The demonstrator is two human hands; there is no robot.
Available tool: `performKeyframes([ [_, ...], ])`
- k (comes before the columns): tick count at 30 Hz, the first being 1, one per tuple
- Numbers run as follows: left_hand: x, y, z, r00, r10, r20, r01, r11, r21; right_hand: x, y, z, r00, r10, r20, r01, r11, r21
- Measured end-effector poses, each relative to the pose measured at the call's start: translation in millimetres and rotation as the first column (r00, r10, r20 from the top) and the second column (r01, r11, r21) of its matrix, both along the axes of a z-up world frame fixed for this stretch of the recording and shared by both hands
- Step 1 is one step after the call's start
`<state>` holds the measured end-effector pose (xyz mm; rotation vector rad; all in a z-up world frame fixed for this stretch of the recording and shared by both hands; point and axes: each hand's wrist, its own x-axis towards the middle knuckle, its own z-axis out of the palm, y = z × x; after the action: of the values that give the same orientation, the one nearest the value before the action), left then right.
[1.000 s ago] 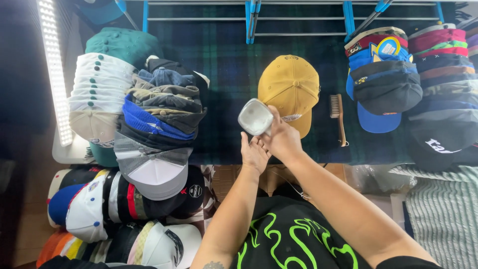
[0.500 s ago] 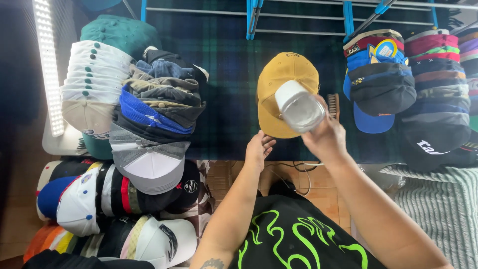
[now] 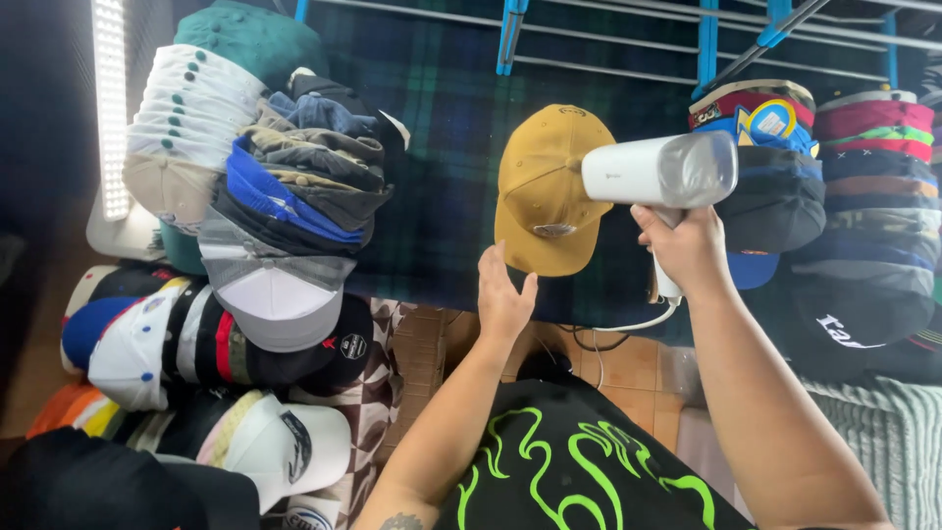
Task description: The person is using a handheld steamer and a brush to clean and reshape various baseball caps.
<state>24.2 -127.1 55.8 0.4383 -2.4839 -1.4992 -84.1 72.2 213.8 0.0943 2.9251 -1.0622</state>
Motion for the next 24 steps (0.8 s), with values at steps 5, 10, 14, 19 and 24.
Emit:
performKeyframes([
  [5, -11, 16, -40, 0.903, 0.118, 0.413, -0.412, 0.507, 0.757, -19, 51, -24, 0.992, 0.086, 0.092, -0.078, 0.993, -0.086],
  [10, -29, 47, -31, 0.919, 0.144, 0.367, -0.383, 0.111, 0.917, -8, 97, -48, 0.965, 0.190, 0.179, -0.174, 0.979, -0.101],
  [14, -36, 67, -30, 0.877, 0.275, 0.393, -0.402, -0.025, 0.915, 15, 113, -13, 0.952, 0.253, 0.173, -0.159, 0.890, -0.426],
  [19, -40, 82, -44, 0.857, 0.387, 0.341, -0.347, -0.057, 0.936, 8, 126, -36, 0.952, 0.283, 0.120, -0.104, 0.665, -0.739],
  [24, -36, 85, -23, 0.857, 0.449, 0.255, -0.259, -0.053, 0.964, -7, 144, -85, 0.925, 0.328, 0.193, 0.041, 0.418, -0.907],
])
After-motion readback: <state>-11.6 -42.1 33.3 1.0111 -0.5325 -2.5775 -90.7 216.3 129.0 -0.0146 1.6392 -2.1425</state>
